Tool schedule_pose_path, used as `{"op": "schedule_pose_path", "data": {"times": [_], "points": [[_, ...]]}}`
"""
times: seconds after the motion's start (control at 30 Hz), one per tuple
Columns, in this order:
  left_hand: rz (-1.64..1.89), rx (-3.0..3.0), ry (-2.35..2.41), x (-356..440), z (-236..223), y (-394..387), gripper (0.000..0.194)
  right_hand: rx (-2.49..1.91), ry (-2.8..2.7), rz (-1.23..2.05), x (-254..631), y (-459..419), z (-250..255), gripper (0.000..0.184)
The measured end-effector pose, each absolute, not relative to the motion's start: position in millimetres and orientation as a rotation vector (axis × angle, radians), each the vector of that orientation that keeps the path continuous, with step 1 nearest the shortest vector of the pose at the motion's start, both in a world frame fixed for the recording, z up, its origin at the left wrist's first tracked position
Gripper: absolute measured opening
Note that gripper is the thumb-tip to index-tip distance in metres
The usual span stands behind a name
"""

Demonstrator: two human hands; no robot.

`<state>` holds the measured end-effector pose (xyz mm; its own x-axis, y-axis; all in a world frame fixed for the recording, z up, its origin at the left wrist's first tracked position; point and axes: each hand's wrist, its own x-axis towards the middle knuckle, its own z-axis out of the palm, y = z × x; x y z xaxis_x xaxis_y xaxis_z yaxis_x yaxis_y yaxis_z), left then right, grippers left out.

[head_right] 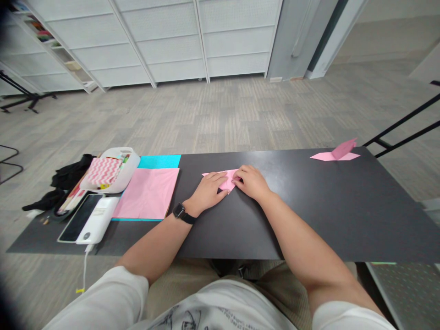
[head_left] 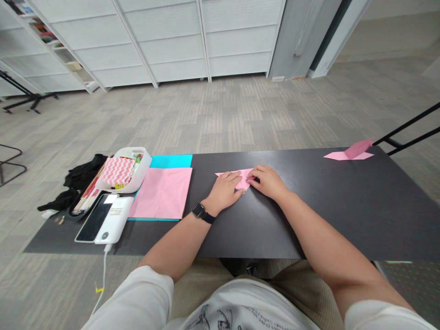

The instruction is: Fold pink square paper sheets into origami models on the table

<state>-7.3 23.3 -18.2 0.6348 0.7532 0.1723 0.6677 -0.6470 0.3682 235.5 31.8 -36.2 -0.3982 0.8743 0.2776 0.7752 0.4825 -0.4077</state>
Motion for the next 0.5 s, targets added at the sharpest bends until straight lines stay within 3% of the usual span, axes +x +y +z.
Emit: {"op": "schedule_pose_path", "data": {"times": [0.5], "points": [[0.456,2.573,1.168,-6,-22,26,0.042,-1.294,-2.411,0.357,223,22,-27,0.011]]}}
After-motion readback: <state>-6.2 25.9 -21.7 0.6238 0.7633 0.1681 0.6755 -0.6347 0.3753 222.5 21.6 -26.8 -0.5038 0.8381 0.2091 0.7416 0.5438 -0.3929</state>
